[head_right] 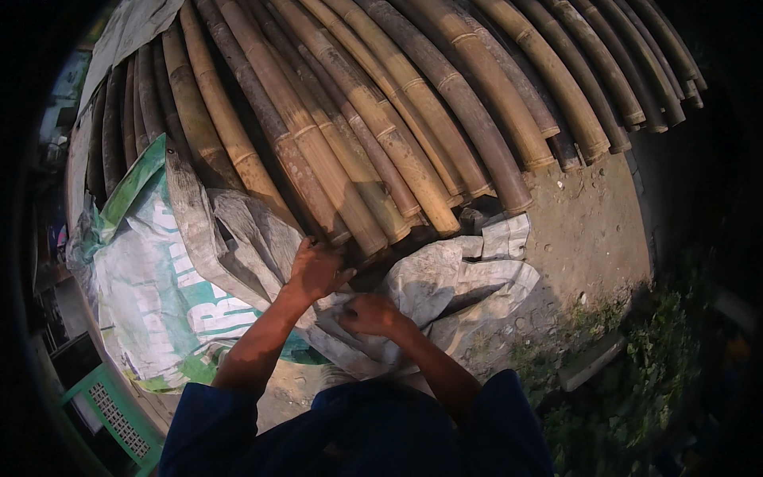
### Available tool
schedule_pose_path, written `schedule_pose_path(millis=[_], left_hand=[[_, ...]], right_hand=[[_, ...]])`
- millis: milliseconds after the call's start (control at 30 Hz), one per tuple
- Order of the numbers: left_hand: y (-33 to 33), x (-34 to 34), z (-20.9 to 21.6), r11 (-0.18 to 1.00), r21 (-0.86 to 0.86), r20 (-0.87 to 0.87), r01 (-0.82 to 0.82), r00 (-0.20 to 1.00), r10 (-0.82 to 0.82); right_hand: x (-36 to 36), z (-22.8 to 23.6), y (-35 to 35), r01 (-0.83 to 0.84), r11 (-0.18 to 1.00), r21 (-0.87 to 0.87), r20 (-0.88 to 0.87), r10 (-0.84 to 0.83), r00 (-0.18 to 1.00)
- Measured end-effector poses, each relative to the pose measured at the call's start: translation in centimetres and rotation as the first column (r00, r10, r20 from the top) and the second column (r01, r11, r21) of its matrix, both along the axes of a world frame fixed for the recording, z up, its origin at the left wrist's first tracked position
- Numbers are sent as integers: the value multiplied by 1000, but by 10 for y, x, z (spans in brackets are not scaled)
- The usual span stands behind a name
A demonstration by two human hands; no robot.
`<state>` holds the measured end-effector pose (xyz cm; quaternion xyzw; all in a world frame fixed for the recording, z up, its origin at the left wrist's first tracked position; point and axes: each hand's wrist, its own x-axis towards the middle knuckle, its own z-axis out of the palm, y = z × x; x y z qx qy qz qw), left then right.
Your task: The person moves a large sack and a tarp aside, then picks up bamboo poles one at a time from a pile and places them onto a growing stack. The person handles the poles by hand, lifting and positioning them repeatedly.
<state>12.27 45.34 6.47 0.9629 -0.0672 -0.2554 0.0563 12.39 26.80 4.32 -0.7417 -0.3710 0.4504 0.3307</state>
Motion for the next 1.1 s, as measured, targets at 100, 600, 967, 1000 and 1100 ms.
schedule_pose_path(millis=[100,600,967,1000,1100], left_hand=[[2,-20,1,999,17,51,32,998,-33],[1,11,-14,570,-637,45,-519,713,699],[22,19,-8,73,-797,-247,-599,435,866],[23,19,-12,24,-784,-268,-621,373,889],[22,17,-28,-44,-769,-252,-638,239,938]], right_hand=[[42,-34,-2,248,967,-62,-415,-251,874],[5,-195,129,827,423,-370,-757,-653,-5],[21,-176,124,839,396,-374,-921,-267,-285],[22,-174,119,841,397,-367,-929,-205,-308],[26,-163,103,832,297,-468,-884,-168,-437]])
